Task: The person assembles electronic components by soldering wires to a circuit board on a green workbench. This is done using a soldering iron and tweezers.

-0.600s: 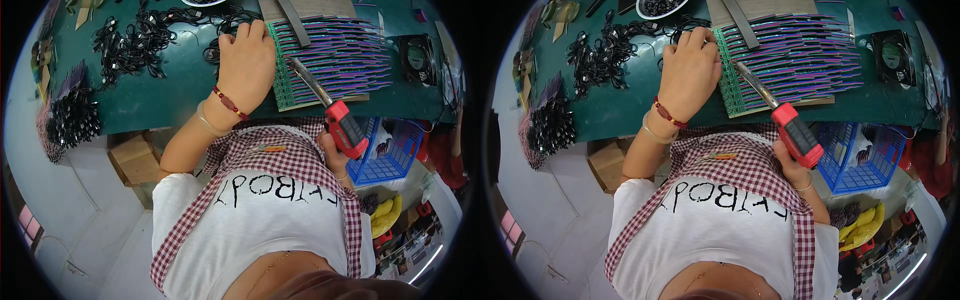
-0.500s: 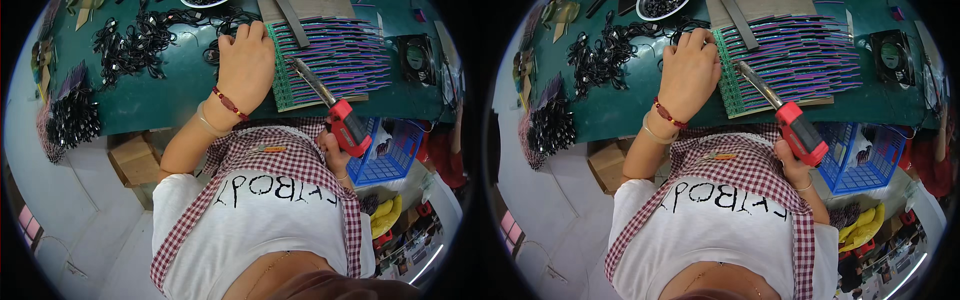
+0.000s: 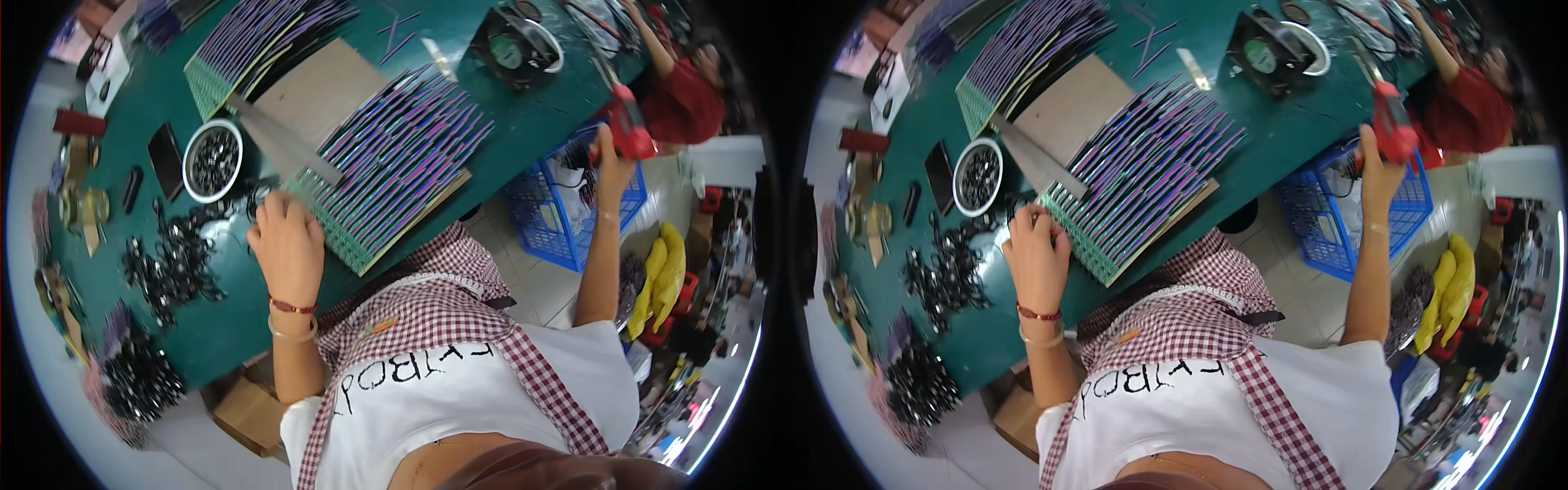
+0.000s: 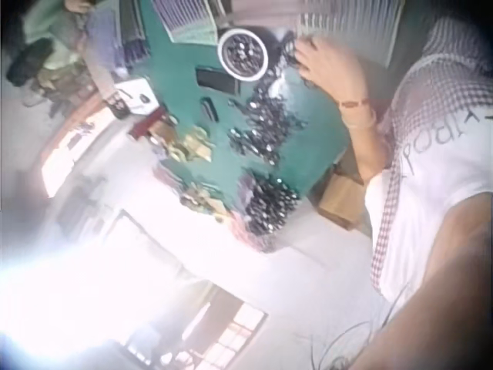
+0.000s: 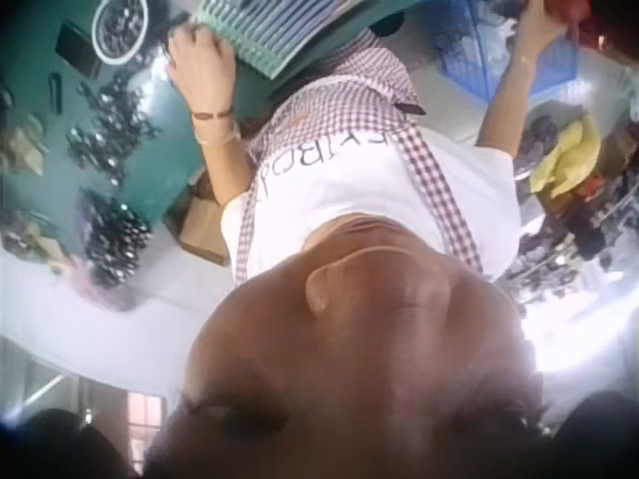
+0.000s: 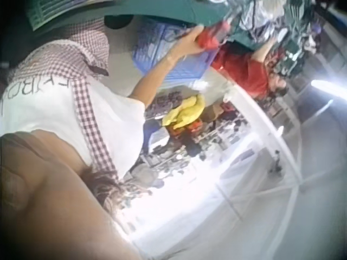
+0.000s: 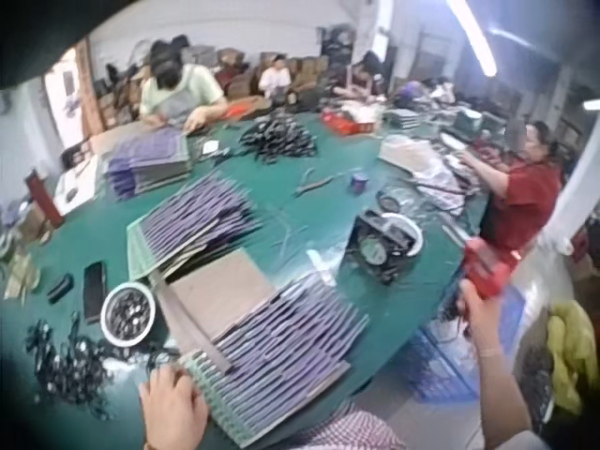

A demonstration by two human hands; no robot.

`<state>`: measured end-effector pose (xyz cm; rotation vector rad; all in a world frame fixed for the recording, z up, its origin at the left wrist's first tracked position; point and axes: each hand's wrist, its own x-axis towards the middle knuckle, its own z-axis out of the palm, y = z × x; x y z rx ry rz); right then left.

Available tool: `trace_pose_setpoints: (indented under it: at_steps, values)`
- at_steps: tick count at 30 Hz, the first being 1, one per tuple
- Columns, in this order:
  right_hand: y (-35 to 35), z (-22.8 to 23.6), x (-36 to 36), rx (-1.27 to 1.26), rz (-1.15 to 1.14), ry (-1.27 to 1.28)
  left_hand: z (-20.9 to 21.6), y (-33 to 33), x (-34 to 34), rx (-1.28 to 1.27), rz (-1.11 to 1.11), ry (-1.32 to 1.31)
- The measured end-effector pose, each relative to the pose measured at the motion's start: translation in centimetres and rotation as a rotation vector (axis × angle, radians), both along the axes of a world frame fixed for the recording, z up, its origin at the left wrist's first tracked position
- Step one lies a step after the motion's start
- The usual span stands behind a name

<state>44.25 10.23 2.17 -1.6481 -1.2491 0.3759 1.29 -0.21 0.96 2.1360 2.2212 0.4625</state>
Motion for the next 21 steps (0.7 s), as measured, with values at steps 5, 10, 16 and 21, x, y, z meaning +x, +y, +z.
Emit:
trace_pose_setpoints:
  at_steps: [5,10,16,21]
  values:
    - [5.2,-2.7,4.6,0.205,0.299,-0.622,-0.1,0.3,0.4,-0.009,0.049,0.012]
    - [7.2,-1.3,5.7,0.055,0.418,-0.665,0.2,0.2,0.6,-0.049,0.044,0.002]
    - [7.7,0.3,6.9,0.081,0.580,-0.838,0.6,0.2,0.5,-0.091,0.046,-0.004]
    - [6.8,2.2,7.4,0.022,0.630,-0.881,1.0,0.4,0.7,-0.123,0.058,-0.004]
